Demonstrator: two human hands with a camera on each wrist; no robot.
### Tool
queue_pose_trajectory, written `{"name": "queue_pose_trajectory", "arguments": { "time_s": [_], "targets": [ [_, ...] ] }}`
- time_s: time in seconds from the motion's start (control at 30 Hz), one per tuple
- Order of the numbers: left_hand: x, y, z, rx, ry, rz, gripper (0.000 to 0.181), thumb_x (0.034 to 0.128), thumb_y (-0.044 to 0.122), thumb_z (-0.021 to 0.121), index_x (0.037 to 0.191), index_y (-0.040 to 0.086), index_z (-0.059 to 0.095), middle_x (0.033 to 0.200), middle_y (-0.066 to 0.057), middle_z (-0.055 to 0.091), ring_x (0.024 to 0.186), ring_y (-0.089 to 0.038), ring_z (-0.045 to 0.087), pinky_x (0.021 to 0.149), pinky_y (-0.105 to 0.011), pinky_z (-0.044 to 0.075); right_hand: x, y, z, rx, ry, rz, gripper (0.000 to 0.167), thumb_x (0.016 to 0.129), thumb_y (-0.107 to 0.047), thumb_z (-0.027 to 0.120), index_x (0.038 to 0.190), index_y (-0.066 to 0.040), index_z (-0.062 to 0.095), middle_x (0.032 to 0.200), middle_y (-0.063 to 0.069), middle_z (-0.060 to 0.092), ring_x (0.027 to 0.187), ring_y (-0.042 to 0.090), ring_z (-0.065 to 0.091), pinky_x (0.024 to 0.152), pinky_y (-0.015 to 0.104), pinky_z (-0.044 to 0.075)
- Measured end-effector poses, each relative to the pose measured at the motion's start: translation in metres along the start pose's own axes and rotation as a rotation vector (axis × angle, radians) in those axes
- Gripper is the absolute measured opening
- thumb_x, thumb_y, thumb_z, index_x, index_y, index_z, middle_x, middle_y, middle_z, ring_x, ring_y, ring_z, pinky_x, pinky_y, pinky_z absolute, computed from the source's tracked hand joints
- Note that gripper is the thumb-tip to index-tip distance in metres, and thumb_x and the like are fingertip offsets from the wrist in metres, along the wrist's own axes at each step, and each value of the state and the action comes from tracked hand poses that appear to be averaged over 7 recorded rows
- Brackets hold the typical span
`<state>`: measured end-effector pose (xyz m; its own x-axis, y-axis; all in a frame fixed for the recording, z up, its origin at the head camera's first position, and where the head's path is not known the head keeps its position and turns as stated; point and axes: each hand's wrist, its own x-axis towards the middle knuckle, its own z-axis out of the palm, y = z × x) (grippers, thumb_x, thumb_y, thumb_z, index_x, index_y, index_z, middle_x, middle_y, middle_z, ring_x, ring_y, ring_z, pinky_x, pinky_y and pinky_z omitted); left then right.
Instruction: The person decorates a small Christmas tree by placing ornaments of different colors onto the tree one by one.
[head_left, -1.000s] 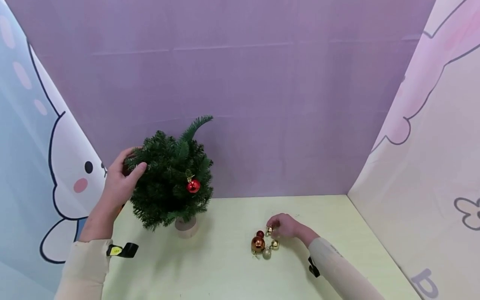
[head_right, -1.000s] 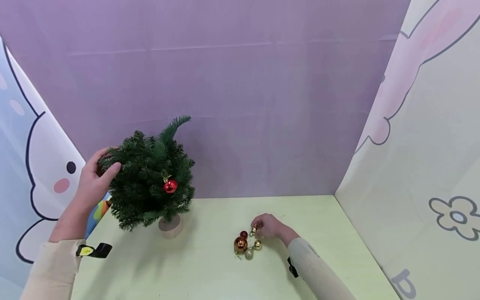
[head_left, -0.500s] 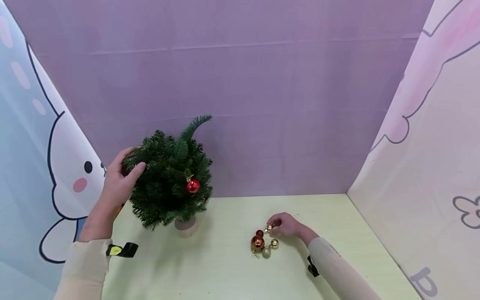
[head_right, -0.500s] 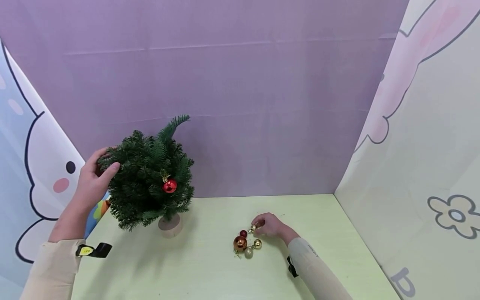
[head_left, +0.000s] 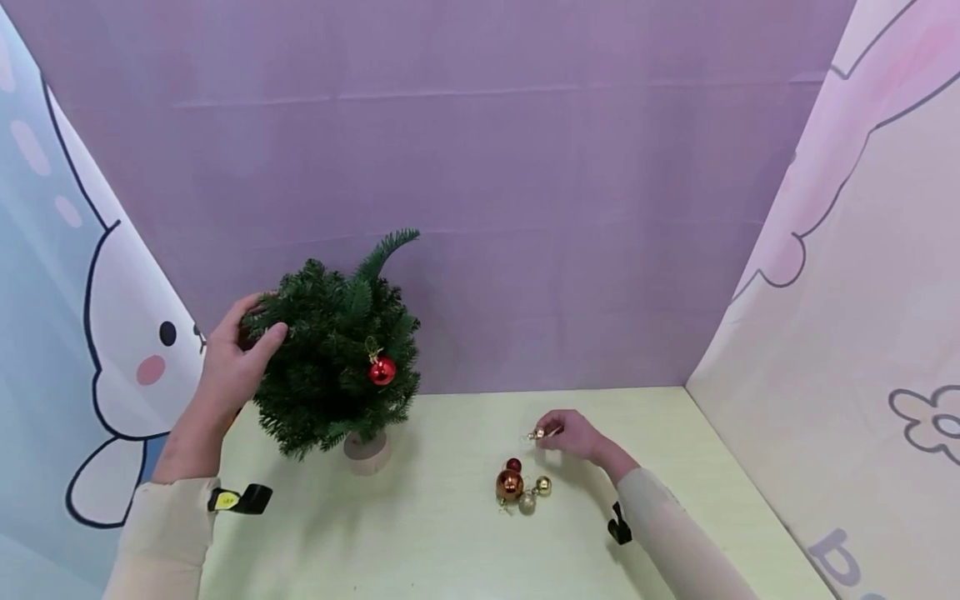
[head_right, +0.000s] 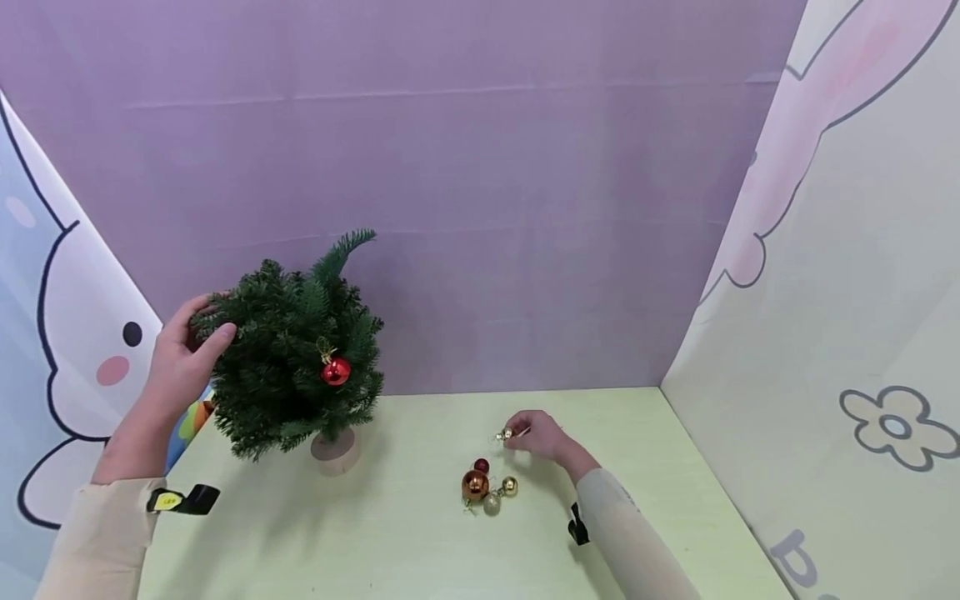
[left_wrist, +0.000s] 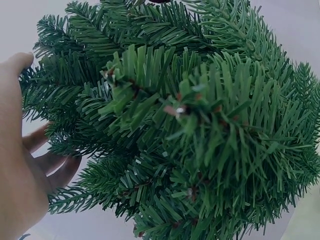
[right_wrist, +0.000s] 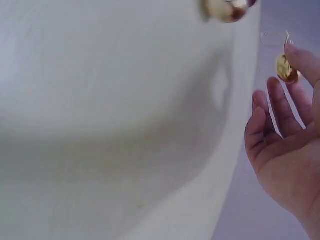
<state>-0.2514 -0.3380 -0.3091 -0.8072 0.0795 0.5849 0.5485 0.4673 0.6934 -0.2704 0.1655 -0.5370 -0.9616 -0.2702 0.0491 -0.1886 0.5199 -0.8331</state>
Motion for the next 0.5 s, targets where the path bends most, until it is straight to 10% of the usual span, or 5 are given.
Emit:
{"name": "queue_pose_trajectory", "arguments": {
  "time_s": [0.3,0.5],
  "targets": [
    [0.005,-0.012,-0.002,0.003,-0.011,-0.011,0.051,0.0995,0.026,0.056,0.148,0.020,0.041,0.110,0.000,0.046,0.063,-0.017,0.036,0.056,-0.027,0.033,0.001,-0.044,-0.004,-0.037,0.234,0.009,0.017,0.084,-0.013,0.076,0.099,-0.008,0.069,0.087,0.001,0.066,0.077,0.016,0.060,0.064,0.030,0.049],
    [0.003,-0.010,-0.003,-0.020,-0.056,-0.039,0.052,0.1007,0.028,0.054,0.150,0.021,0.038,0.132,-0.005,0.043,0.096,-0.006,0.049,0.069,-0.017,0.040,-0.002,-0.076,0.000,0.024,0.271,-0.002,0.018,0.085,-0.014,0.076,0.100,-0.008,0.069,0.088,0.002,0.066,0.077,0.018,0.059,0.062,0.030,0.048]
  ]
}}
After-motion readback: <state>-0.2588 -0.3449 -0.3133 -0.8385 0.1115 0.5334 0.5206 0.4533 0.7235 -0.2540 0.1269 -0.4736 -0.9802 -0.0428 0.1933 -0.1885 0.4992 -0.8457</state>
